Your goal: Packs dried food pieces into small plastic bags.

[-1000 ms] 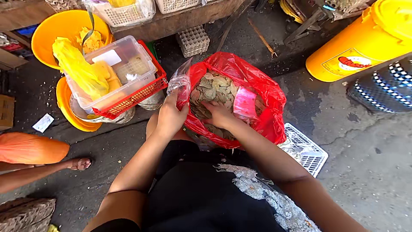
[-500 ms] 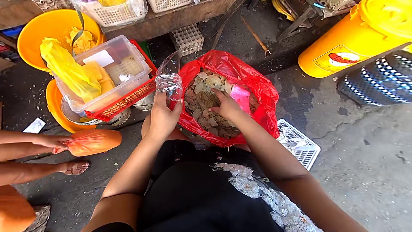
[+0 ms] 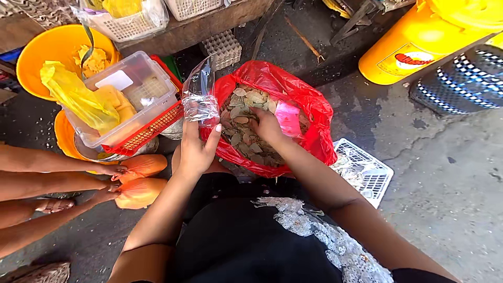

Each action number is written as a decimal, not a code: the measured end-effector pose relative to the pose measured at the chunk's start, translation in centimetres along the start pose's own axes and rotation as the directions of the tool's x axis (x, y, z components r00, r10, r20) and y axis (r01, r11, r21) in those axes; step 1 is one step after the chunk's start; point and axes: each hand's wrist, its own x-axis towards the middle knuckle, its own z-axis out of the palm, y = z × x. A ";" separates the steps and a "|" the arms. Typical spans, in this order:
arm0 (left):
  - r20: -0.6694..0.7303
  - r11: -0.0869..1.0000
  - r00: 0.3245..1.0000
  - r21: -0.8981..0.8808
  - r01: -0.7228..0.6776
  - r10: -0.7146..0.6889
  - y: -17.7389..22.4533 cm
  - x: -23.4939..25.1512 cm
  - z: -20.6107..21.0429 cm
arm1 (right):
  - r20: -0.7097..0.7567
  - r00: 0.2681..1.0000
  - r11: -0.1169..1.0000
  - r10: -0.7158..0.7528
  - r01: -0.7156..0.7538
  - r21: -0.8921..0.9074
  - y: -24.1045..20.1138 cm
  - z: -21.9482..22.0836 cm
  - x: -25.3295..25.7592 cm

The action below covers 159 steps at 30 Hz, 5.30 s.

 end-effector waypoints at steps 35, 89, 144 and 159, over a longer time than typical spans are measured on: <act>0.697 0.993 0.716 0.096 -0.069 -0.017 7.5 4.4 6.8 | -0.498 0.836 0.419 0.231 0.377 0.826 -1.9 -8.2 -9.8; 0.222 0.906 0.973 -0.397 0.148 -0.062 3.7 -2.5 11.8 | -0.224 0.851 0.167 0.475 0.163 0.972 -2.9 0.9 -9.1; 0.331 0.998 0.943 -0.046 0.039 -0.021 3.4 -0.4 7.7 | -0.410 0.861 0.894 -0.301 0.405 0.194 -0.4 -2.4 -12.0; 0.514 0.990 0.858 0.124 -0.062 -0.011 5.1 1.8 3.9 | -0.095 0.831 0.835 -0.549 0.549 -0.020 -1.7 -6.2 -11.8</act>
